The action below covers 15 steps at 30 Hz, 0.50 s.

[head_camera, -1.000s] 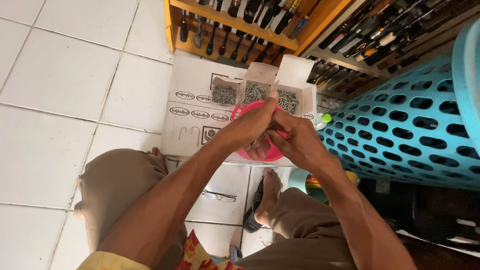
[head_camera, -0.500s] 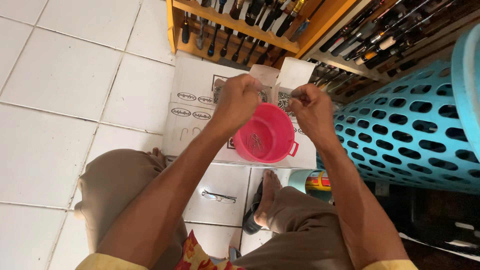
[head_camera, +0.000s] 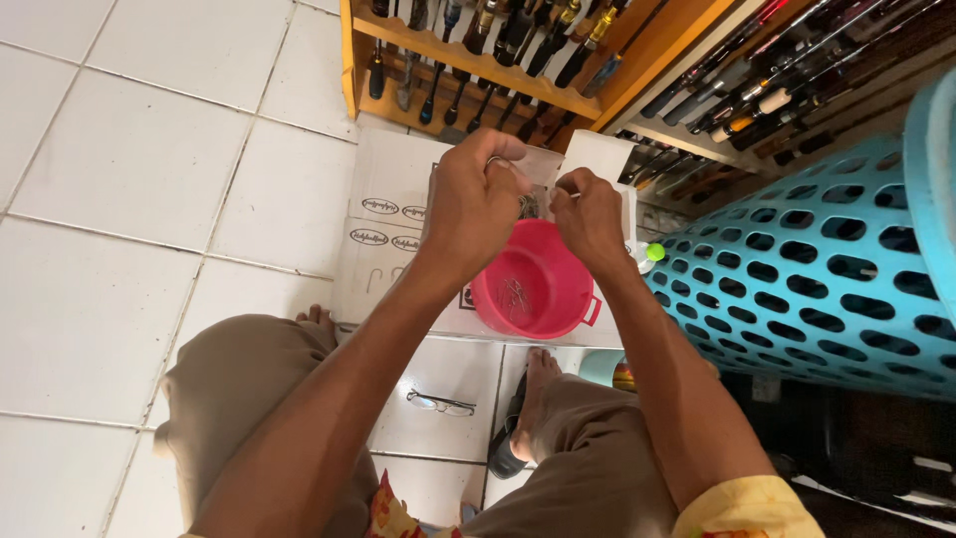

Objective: The person sorts small metal hooks and fasteners from a pink bowl into compartments of a white cardboard box. They repeatedly pick up items from the bowl and place them into the box sections, occasionally adjusting the bowl and box.

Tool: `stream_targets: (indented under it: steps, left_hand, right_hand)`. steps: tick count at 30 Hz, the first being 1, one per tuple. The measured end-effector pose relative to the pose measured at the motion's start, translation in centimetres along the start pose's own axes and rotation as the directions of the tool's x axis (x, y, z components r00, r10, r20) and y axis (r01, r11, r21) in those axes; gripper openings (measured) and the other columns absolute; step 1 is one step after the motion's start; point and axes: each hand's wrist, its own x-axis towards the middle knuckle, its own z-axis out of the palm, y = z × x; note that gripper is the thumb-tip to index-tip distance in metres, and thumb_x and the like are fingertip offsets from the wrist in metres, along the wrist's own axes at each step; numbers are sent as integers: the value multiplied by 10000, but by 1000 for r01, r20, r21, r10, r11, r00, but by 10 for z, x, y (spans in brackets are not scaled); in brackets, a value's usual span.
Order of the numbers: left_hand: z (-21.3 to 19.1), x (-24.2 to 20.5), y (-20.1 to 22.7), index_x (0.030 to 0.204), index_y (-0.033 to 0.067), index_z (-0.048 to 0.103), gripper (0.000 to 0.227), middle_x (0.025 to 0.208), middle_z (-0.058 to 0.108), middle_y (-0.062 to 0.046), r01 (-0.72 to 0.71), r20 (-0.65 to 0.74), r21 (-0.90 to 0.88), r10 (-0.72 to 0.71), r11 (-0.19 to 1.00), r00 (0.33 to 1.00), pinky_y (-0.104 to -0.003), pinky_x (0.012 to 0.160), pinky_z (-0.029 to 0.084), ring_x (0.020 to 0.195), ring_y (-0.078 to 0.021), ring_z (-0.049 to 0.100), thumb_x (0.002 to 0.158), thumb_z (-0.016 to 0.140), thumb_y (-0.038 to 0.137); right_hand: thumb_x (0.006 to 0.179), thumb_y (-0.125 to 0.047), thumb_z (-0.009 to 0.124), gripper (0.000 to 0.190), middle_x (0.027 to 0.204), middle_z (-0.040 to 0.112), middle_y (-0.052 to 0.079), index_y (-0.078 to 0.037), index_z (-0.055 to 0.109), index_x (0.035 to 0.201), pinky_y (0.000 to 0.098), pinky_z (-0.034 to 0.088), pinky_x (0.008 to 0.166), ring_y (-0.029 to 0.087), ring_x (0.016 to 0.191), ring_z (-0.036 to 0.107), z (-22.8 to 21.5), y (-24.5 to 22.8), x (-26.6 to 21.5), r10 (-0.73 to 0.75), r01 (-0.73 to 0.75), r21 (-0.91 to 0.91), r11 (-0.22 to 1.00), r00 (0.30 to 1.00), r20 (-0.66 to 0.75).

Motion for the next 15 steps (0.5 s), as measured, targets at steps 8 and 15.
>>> stream_targets:
  steps: [8, 15]
  left_hand:
    - [-11, -11, 28, 1066, 132, 696, 256, 755, 798, -3, -31, 11, 19, 31, 999, 999, -369, 753, 598, 662, -192, 782, 913, 491, 144]
    - [-15, -24, 32, 1044, 31, 697, 236, 756, 794, -92, -43, 68, -61, 47, 997, 997, -294, 523, 585, 486, -153, 731, 926, 498, 80]
  right_hand:
    - [920, -156, 608, 154, 901, 738, 220, -92, 739, 970, 565, 535, 785, 466, 932, 706, -16, -37, -66, -148, 246, -234, 940, 917, 371]
    - [847, -118, 645, 277, 1013, 725, 276, -47, 739, 1097, 561, 581, 803, 491, 953, 714, 27, 70, -66, -120, 390, -392, 833, 820, 560]
